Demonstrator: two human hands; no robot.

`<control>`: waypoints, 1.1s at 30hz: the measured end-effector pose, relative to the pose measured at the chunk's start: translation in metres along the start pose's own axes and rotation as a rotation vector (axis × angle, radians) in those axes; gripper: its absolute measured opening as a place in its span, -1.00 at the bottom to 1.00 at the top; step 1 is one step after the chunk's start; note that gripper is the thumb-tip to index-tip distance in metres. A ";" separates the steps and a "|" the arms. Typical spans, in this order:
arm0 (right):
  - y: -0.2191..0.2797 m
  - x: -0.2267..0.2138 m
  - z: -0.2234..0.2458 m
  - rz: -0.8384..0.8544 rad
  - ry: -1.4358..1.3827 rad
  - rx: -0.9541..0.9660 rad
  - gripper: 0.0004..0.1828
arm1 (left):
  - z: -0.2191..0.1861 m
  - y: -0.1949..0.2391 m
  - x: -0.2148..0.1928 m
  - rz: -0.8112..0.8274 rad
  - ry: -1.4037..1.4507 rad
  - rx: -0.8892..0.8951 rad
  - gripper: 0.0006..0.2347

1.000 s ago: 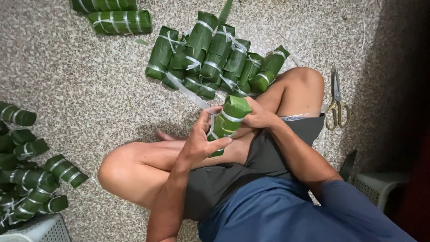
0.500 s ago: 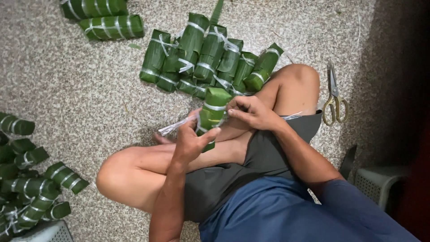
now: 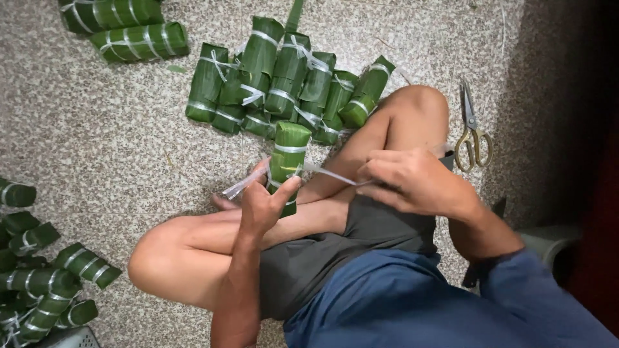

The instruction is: Wrapping small food portions in green leaves and securing them with plastic string to make dumplings.

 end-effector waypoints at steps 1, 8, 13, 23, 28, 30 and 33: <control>-0.005 -0.001 0.003 0.000 -0.001 0.005 -0.80 | 0.003 0.000 0.000 0.004 -0.001 -0.003 -0.61; -0.046 0.024 0.048 -0.003 0.019 -0.418 -0.80 | 0.026 0.002 0.022 0.176 -0.074 -0.041 -0.58; -0.107 0.053 0.036 0.237 -0.052 -0.525 -0.76 | 0.033 0.023 0.034 0.280 -0.220 -0.281 -0.45; -0.083 0.163 -0.038 0.351 -1.201 -0.073 -0.75 | 0.027 0.014 -0.015 0.286 0.230 -0.094 -0.48; -0.056 0.156 -0.032 0.080 -1.230 0.182 -0.87 | -0.008 0.002 -0.009 0.175 0.356 -0.129 -0.71; -0.041 0.191 -0.054 -0.016 -1.113 0.212 -0.80 | 0.014 -0.004 -0.013 0.070 0.534 -0.131 -0.66; -0.047 0.173 -0.050 -0.043 -0.960 0.290 -0.77 | 0.022 -0.015 -0.014 0.044 0.418 -0.048 -0.72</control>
Point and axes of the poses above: each hand's wrist, its own y-axis away from the middle knuckle, its own x-axis out of the palm, z = x × y, the point moved 8 cm from there along -y, towards the middle knuckle, and after that the axes turned 12 degrees about y, right-handed, at the moved point
